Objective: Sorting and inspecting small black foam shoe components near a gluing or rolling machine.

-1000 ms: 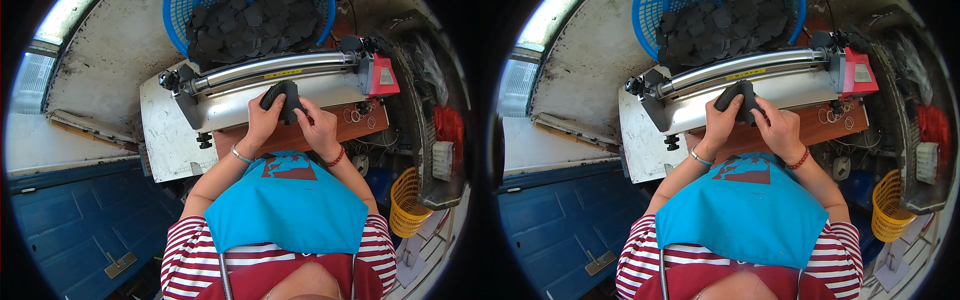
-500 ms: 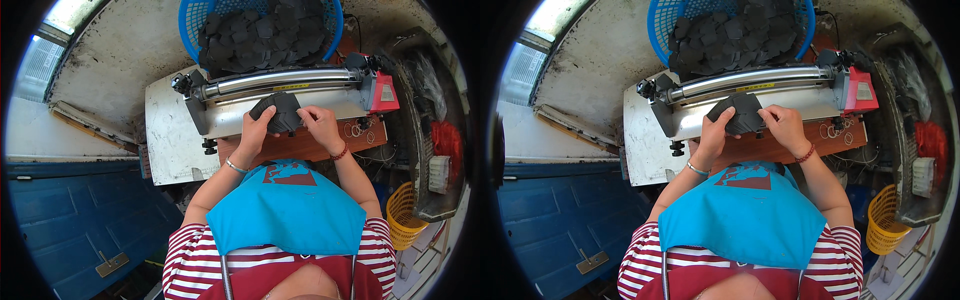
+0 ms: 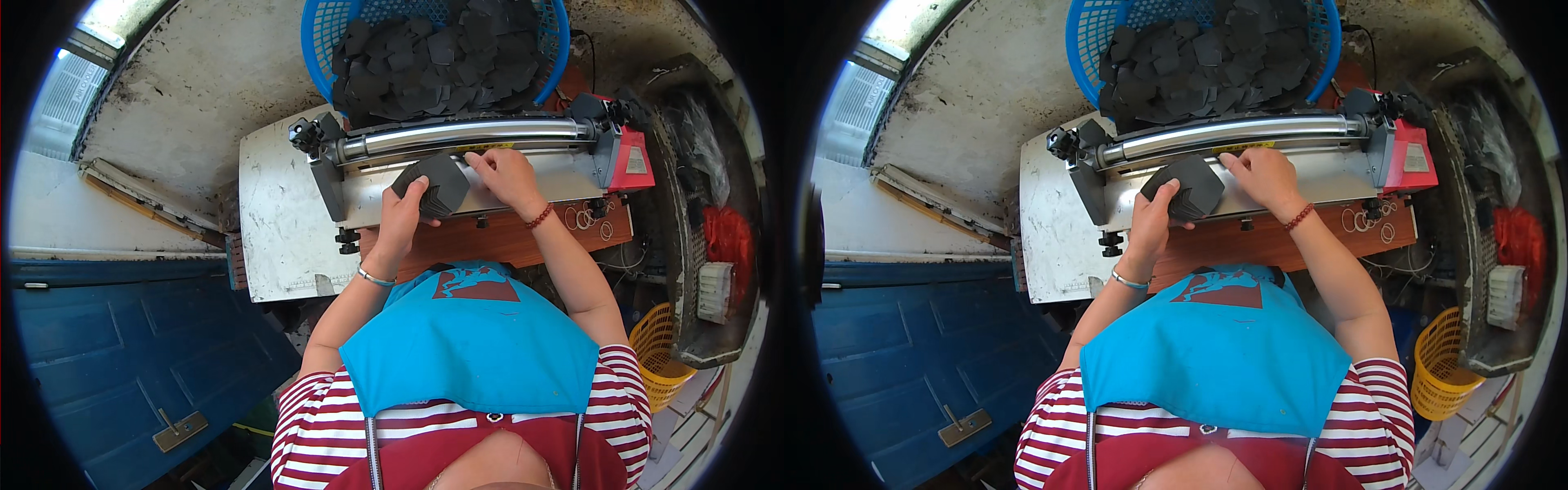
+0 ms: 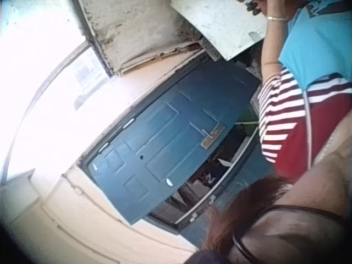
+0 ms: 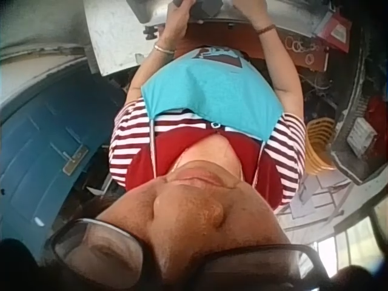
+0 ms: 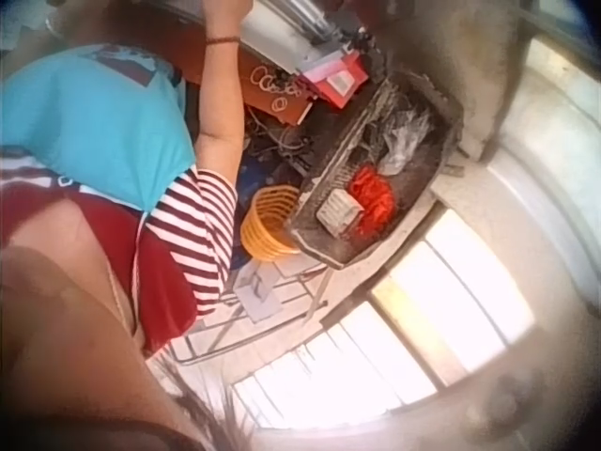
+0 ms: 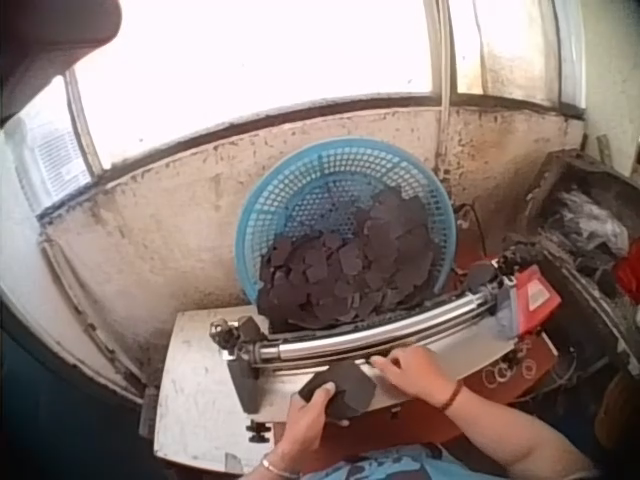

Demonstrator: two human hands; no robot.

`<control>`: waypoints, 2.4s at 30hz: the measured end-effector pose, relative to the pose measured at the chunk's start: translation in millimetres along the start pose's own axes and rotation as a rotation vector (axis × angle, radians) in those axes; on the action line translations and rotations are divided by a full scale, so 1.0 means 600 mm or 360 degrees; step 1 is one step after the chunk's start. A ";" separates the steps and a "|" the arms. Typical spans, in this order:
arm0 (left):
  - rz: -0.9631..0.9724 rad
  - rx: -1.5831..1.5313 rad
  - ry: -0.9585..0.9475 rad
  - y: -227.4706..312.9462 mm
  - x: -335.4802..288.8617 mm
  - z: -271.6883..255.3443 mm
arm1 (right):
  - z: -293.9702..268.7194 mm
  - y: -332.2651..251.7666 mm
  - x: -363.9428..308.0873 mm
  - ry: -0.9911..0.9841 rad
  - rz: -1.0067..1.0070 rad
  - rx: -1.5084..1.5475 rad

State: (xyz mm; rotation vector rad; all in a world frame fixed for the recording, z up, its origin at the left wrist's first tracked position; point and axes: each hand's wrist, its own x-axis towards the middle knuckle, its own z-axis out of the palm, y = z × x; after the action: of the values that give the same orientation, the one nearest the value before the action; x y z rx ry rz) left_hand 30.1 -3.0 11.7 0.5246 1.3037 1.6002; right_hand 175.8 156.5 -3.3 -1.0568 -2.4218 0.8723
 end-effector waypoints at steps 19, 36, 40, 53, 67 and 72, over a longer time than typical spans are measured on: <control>0.0075 -0.0016 0.0137 0.001 0.011 -0.009 | -0.031 -0.017 -0.016 -0.0812 0.0309 0.1081; -0.0018 -0.0092 0.0062 0.003 0.023 -0.004 | -0.013 -0.028 0.001 -0.0710 0.0200 0.0920; 0.0008 -0.0007 0.0099 0.007 0.023 -0.023 | -0.042 0.005 0.007 -0.0874 0.0377 0.0826; -0.0040 0.0024 0.0075 0.001 0.024 0.006 | -0.019 -0.022 0.001 -0.0778 0.0231 0.0851; -0.0033 0.0083 0.0042 -0.003 0.027 -0.002 | -0.035 -0.004 0.019 -0.0528 0.0488 0.0583; -0.0056 0.0087 0.0010 -0.003 0.027 0.009 | -0.017 -0.013 -0.002 -0.0774 0.0194 0.0811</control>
State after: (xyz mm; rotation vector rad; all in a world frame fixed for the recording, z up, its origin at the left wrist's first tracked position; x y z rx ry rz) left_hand 28.4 13.6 8.1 0.5280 1.3574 1.5420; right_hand 177.7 155.6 9.3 -0.8685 -2.2872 1.8467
